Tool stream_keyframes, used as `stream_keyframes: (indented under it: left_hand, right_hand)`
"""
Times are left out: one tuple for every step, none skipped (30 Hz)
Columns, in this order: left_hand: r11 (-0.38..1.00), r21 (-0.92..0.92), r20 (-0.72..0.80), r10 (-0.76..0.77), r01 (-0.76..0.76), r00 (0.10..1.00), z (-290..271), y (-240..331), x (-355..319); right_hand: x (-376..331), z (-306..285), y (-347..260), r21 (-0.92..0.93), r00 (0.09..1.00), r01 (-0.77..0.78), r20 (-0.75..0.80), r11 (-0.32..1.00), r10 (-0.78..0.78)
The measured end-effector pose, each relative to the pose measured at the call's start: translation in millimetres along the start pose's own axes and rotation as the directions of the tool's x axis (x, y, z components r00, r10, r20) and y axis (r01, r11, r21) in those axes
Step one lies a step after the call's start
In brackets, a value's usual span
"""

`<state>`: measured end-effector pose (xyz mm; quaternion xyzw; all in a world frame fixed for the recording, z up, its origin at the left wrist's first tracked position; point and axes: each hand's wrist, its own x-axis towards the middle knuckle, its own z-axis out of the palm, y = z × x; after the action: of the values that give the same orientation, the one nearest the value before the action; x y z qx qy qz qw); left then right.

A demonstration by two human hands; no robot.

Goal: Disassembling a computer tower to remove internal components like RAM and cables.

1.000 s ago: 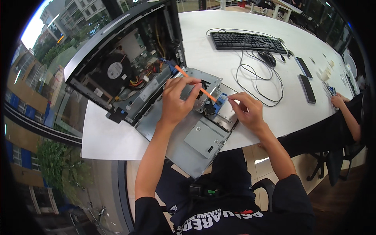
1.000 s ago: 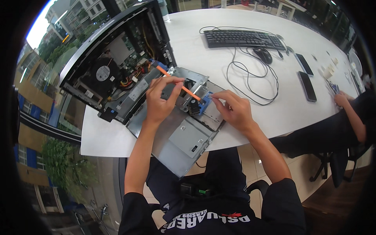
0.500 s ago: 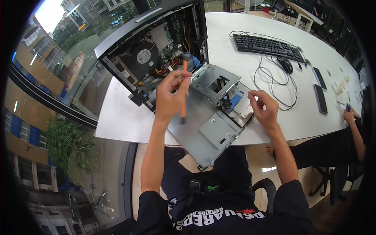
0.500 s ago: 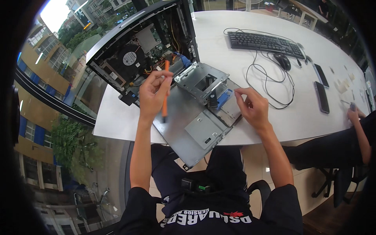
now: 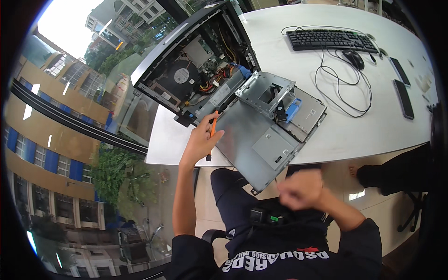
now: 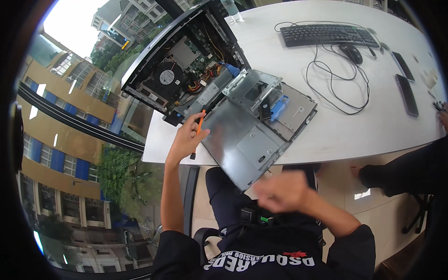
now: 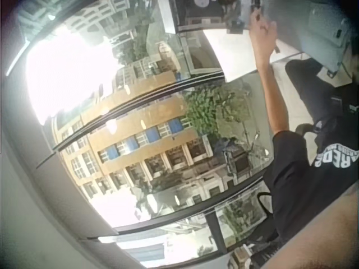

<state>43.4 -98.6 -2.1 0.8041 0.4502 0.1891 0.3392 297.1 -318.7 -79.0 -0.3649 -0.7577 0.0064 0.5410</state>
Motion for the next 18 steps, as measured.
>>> stream_keyframes:
  left_hand:
    - [0.998,0.038,0.045,-0.046,0.045,0.998,-1,8,2]
    - [0.998,0.053,0.055,-0.045,0.042,0.997,0,8,4]
    - [0.995,0.097,0.064,-0.031,0.024,0.997,-4,6,2]
    - [0.991,0.137,0.079,-0.015,0.004,0.997,-7,5,1]
    - [0.992,0.128,0.084,-0.03,0.019,0.996,-9,9,-3]
    - [0.99,0.139,0.089,-0.033,0.021,0.995,-11,9,-2]
    - [0.983,0.18,0.099,-0.041,0.022,0.994,-11,10,-2]
    - [0.976,0.218,0.109,-0.048,0.023,0.993,-11,10,-2]
    - [0.975,0.221,0.11,-0.051,0.025,0.993,-11,10,0]
    - [0.97,0.245,0.103,-0.034,0.007,0.994,-12,9,5]
    - [0.964,0.267,0.095,-0.017,-0.009,0.995,-10,8,7]
    - [0.963,0.268,0.098,-0.011,-0.015,0.995,-8,7,11]
    - [0.97,0.241,0.093,-0.008,-0.015,0.996,-5,7,14]
    - [0.977,0.213,0.088,-0.006,-0.013,0.996,-2,6,17]
    - [0.977,0.214,0.087,-0.008,-0.011,0.996,-1,3,18]
    - [0.97,0.235,0.099,0.043,-0.065,0.994,0,0,21]
    - [0.96,0.254,0.112,0.093,-0.119,0.989,1,-2,23]
    - [0.961,0.255,0.112,0.083,-0.11,0.99,1,-4,23]
  right_hand:
    - [-10,16,-11,0.033,0.998,0.068,-0.003,0.997,-0.068]
    - [-24,19,-17,-0.053,0.971,0.169,0.178,0.984,-0.157]
    - [-39,24,-14,-0.032,0.981,0.095,0.171,0.995,-0.088]
    - [-57,29,-6,-0.013,0.986,0.018,0.168,1.0,-0.015]
    - [-72,30,1,-0.005,0.989,-0.12,0.084,0.993,0.12]
    - [-86,29,7,0.015,0.966,-0.257,0.008,0.966,0.257]
    - [-92,22,10,0.023,0.932,-0.354,-0.074,0.935,0.355]
    - [-97,17,14,0.027,0.93,-0.359,-0.077,0.933,0.36]
    - [-102,11,18,0.019,0.877,-0.471,-0.096,0.882,0.47]
    - [-107,6,21,0.013,0.812,-0.575,-0.115,0.818,0.573]
    - [-111,3,26,0.016,0.811,-0.576,-0.113,0.817,0.574]
    - [-114,3,34,-0.004,0.79,-0.607,-0.113,0.795,0.603]
    - [-118,4,41,-0.024,0.768,-0.637,-0.113,0.771,0.631]
    - [-123,4,46,-0.025,0.767,-0.637,-0.117,0.771,0.63]
    - [-128,5,49,-0.01,0.745,-0.658,-0.153,0.753,0.649]
    - [-133,6,51,0.007,0.72,-0.679,-0.188,0.734,0.668]
    - [-135,5,55,0.024,0.701,-0.692,-0.215,0.721,0.68]
    - [-138,2,57,0.029,0.7,-0.694,-0.207,0.719,0.684]
